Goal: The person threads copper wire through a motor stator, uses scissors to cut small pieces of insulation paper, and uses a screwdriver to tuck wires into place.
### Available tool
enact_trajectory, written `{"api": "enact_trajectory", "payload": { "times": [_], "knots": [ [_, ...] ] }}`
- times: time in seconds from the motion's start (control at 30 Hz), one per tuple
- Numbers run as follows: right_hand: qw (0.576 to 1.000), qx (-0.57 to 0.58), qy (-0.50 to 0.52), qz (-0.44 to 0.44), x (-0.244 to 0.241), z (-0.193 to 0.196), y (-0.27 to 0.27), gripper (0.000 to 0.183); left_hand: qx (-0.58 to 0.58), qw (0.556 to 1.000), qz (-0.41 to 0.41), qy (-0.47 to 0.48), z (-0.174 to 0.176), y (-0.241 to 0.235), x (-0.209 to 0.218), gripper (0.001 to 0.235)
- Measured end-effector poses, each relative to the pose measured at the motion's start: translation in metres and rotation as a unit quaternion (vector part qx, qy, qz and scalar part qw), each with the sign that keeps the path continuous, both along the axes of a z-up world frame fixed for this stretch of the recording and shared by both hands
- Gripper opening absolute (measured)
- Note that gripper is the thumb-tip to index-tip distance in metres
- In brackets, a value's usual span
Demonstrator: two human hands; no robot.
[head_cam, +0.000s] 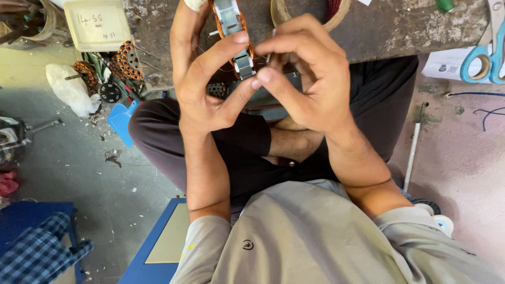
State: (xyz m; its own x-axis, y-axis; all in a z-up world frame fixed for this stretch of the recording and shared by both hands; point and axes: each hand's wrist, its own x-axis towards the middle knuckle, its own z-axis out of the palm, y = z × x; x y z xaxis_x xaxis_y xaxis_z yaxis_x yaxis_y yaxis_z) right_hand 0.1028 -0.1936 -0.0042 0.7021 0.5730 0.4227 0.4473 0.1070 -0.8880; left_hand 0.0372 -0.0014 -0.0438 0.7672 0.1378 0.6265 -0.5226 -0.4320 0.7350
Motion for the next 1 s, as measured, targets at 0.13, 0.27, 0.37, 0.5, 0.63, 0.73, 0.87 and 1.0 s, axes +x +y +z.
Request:
{"api": "enact_trajectory", "payload": {
  "times": [0.13, 0.27, 0.37, 0.5, 0.63, 0.73, 0.87, 1.0],
  "knots": [
    [1.0, -0.014, 0.013, 0.008, 0.001, 0.004, 0.004, 0.012, -0.019, 1.0, -0.014, 0.002, 0.0, 0.002, 0.001, 0.057],
    [0.984, 0.076, 0.148, 0.058, 0.005, -0.008, -0.004, 0.007, -0.019, 1.0, -0.019, 0.002, -0.002, 0.004, 0.001, 0.059],
    [0.958, 0.163, 0.223, 0.082, 0.01, -0.019, -0.012, 0.01, -0.022, 1.0, -0.017, 0.01, -0.004, 0.003, -0.001, 0.06],
    [0.928, 0.235, 0.288, 0.025, 0.014, -0.029, -0.039, 0.011, -0.025, 1.0, -0.019, 0.005, -0.004, 0.004, -0.001, 0.06],
    [0.905, 0.293, 0.3, -0.071, 0.033, -0.04, -0.068, 0.01, -0.037, 0.999, -0.024, -0.001, -0.003, 0.003, 0.0, 0.059],
    [0.913, 0.274, 0.248, -0.171, 0.036, -0.039, -0.075, 0.01, -0.062, 0.997, -0.039, 0.004, -0.003, 0.004, -0.001, 0.057],
    [0.95, 0.181, 0.054, -0.247, 0.003, -0.018, -0.057, 0.015, -0.051, 0.998, -0.027, 0.0, -0.005, 0.004, 0.0, 0.059],
    [0.973, 0.162, -0.066, -0.149, -0.031, 0.004, -0.021, 0.022, -0.044, 0.999, -0.007, -0.002, -0.008, 0.004, 0.0, 0.061]
  ]
}}
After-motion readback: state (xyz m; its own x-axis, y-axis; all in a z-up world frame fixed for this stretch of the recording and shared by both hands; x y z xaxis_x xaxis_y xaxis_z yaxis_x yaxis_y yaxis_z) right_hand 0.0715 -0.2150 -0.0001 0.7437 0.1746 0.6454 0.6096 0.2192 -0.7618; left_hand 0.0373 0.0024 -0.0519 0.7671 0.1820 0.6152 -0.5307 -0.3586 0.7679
